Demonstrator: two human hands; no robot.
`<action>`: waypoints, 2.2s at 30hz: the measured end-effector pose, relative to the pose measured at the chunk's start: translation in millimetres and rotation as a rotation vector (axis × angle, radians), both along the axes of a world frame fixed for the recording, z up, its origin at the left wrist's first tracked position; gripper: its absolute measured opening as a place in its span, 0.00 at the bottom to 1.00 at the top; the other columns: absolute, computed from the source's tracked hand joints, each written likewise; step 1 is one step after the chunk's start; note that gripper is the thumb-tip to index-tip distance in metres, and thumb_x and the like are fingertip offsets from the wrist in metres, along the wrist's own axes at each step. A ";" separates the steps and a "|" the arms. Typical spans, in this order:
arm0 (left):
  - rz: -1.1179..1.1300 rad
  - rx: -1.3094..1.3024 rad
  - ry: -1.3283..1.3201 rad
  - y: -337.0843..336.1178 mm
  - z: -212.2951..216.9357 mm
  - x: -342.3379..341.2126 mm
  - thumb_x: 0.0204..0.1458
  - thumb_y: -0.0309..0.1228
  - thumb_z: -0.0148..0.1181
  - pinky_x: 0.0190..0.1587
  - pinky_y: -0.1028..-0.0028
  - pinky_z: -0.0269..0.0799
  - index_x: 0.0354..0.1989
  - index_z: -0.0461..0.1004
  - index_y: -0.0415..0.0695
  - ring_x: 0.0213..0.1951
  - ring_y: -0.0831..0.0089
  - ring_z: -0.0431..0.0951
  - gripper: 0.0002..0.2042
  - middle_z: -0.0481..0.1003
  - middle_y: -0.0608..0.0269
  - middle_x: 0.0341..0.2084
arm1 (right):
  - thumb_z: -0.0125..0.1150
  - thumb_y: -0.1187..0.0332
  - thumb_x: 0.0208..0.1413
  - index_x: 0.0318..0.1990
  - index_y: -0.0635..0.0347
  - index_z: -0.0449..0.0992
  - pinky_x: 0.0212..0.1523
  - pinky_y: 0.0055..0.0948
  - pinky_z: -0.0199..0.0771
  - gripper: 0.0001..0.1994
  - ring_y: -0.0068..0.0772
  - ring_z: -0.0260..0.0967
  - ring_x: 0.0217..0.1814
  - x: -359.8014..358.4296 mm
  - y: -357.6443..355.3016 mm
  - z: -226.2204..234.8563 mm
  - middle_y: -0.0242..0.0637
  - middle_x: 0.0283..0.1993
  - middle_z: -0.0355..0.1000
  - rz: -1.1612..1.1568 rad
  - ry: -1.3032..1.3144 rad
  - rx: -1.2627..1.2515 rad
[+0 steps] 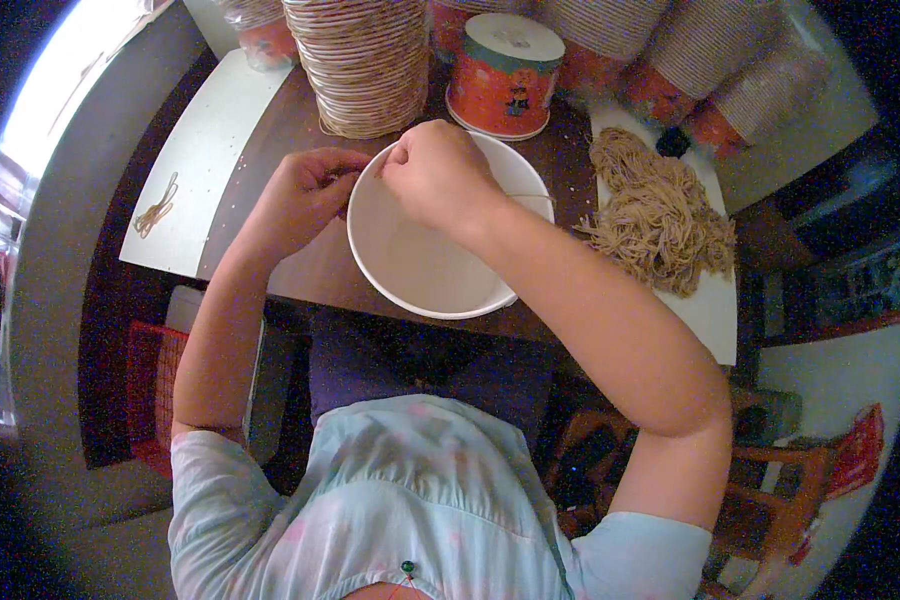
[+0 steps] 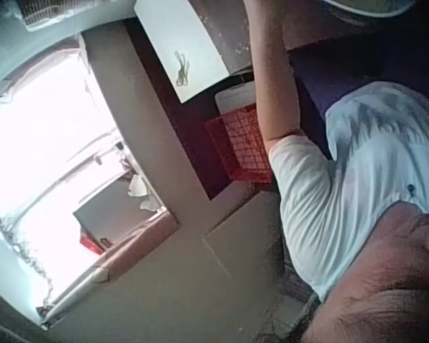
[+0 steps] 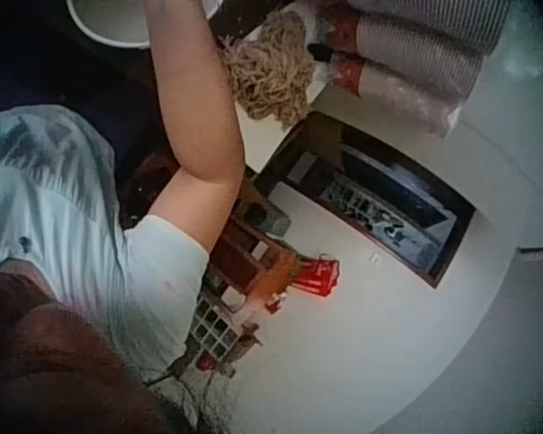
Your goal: Threading handles through the holes of paper buckets to assemble them.
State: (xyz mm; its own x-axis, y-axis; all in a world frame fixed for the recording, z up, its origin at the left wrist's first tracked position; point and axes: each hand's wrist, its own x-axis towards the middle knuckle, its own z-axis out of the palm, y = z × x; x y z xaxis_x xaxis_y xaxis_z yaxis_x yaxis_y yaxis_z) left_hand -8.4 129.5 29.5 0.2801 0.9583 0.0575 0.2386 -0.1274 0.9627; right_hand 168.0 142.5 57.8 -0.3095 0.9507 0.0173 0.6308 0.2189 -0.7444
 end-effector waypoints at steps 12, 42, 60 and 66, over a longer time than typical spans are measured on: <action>-0.035 0.042 0.160 -6.4 8.0 -3.1 0.49 0.23 0.53 0.30 0.78 0.71 0.37 0.76 0.34 0.24 0.80 0.74 0.09 0.76 0.61 0.20 | 0.60 0.70 0.48 0.23 0.64 0.75 0.23 0.23 0.63 0.07 0.17 0.62 0.21 -2.7 -8.5 -1.2 0.29 0.19 0.68 0.009 0.053 -0.044; -0.160 0.009 -0.636 -87.2 -5.6 -7.6 0.52 0.22 0.48 0.47 0.77 0.65 0.30 0.71 0.37 0.40 0.79 0.72 0.04 0.74 0.58 0.40 | 0.66 0.63 0.37 0.30 0.63 0.75 0.27 0.30 0.65 0.14 0.33 0.64 0.23 36.7 -83.3 39.8 0.39 0.23 0.66 0.314 -0.270 0.276; -0.075 -0.073 -0.618 -84.6 -9.9 4.2 0.52 0.25 0.58 0.41 0.80 0.70 0.39 0.74 0.34 0.36 0.81 0.74 0.08 0.76 0.64 0.33 | 0.59 0.69 0.43 0.25 0.63 0.74 0.30 0.34 0.68 0.06 0.42 0.69 0.28 -3.2 -59.1 83.5 0.42 0.24 0.69 0.617 -0.405 0.331; -0.121 -0.031 -0.456 -90.4 -11.9 2.0 0.53 0.24 0.56 0.41 0.81 0.70 0.39 0.74 0.35 0.37 0.83 0.73 0.08 0.76 0.65 0.33 | 0.61 0.67 0.42 0.22 0.65 0.72 0.28 0.34 0.67 0.09 0.41 0.68 0.28 -13.9 -50.0 70.0 0.42 0.23 0.69 0.612 -0.288 0.215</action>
